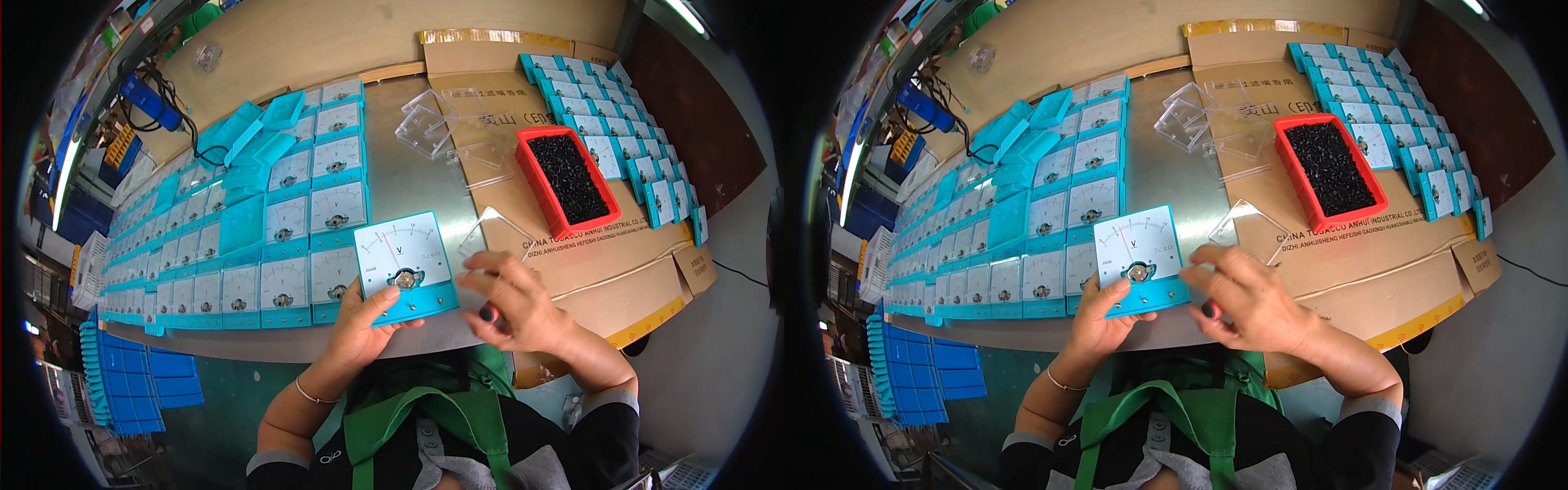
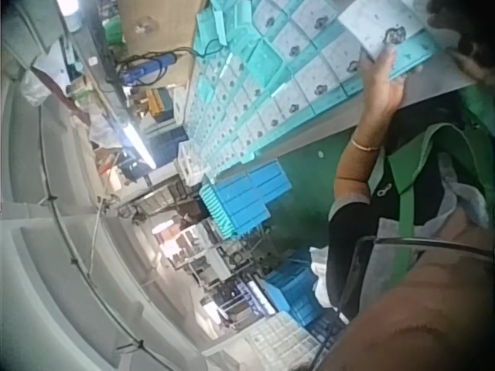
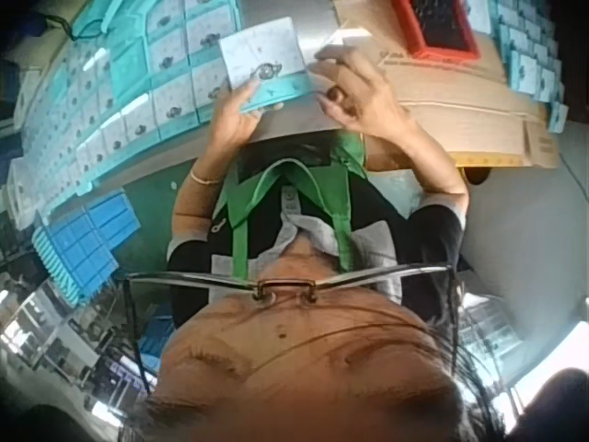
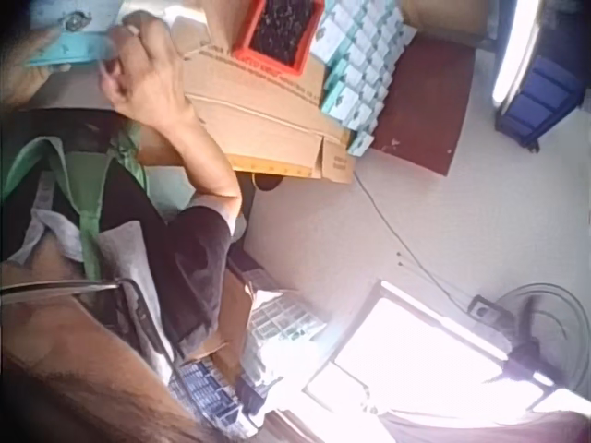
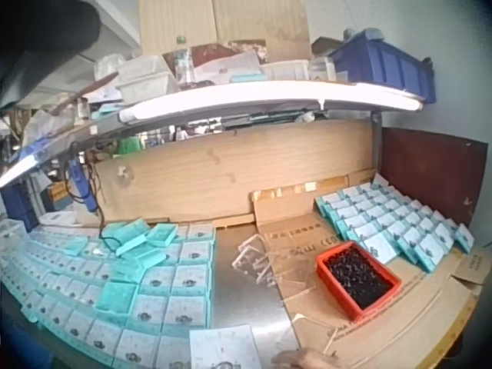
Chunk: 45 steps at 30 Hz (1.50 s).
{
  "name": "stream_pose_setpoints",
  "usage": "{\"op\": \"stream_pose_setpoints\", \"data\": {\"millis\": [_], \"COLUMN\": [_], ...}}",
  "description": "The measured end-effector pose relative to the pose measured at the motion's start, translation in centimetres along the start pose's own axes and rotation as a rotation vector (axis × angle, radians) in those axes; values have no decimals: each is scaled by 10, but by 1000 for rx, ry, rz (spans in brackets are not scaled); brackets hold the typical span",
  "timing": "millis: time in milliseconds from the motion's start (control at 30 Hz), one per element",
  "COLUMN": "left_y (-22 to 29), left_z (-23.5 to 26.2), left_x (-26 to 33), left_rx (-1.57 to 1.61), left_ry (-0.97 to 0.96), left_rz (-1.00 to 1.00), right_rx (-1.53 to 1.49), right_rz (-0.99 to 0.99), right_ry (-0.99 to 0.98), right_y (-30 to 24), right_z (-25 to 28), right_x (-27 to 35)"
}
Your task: The person assembles teal-colored analog electrical meters at a factory workstation. They pick up a meter, use a screwdriver to tighten a central screw on the face, place a clear plastic cover over the dial, and secure the cover with screws. The person repeats this process for multiple units, stacking the finished meters on the table.
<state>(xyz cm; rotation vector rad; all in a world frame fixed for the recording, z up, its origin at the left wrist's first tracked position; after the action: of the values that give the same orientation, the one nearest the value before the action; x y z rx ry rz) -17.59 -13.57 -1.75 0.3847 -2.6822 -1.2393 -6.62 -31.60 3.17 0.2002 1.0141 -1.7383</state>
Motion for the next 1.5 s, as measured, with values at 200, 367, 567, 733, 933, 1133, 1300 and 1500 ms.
{"op": "stream_pose_setpoints", "data": {"millis": [200, 367, 567, 733, 933, 1133, 1300, 1500], "left_y": [-12, -19, -13, -15, -20, -18, -27, -35], "left_z": [7, 6, 5, 4, 0, -7, 0, 22], "left_x": [12, 21, 26, 25, 23, 26, 19, 28], "left_rx": [-95, -10, 15, 3, -105, -561, -787, -531], "left_ry": [5, -9, -8, -21, -51, -258, -286, -110], "left_rz": [0, 87, 81, 112, 139, -29, -211, -30], "right_rx": [-878, -687, -762, -762, -652, -827, -901, 77], "right_rz": [-440, -413, -394, -396, -290, -764, -642, -520], "right_ry": [77, -128, -80, -117, -191, -399, -220, -66], "right_y": [-7, -21, -26, -26, -20, -4, 11, 65], "right_z": [23, 8, -9, -10, -8, 10, 5, 28], "right_x": [-19, -20, -14, -12, -5, -26, -10, 9]}}
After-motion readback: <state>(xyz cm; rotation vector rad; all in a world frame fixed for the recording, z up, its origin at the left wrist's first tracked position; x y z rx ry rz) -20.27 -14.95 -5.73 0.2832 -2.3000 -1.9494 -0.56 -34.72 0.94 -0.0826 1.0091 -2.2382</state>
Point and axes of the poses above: each hand's wrist, its own x-axis away from the middle knuckle, its own z-axis out of the back of the hand, y = z × x, the point moved 2 cm from there along -x, towards the middle knuckle, and after that the axes turned 9 degrees about -z, right-handed, at the moved point
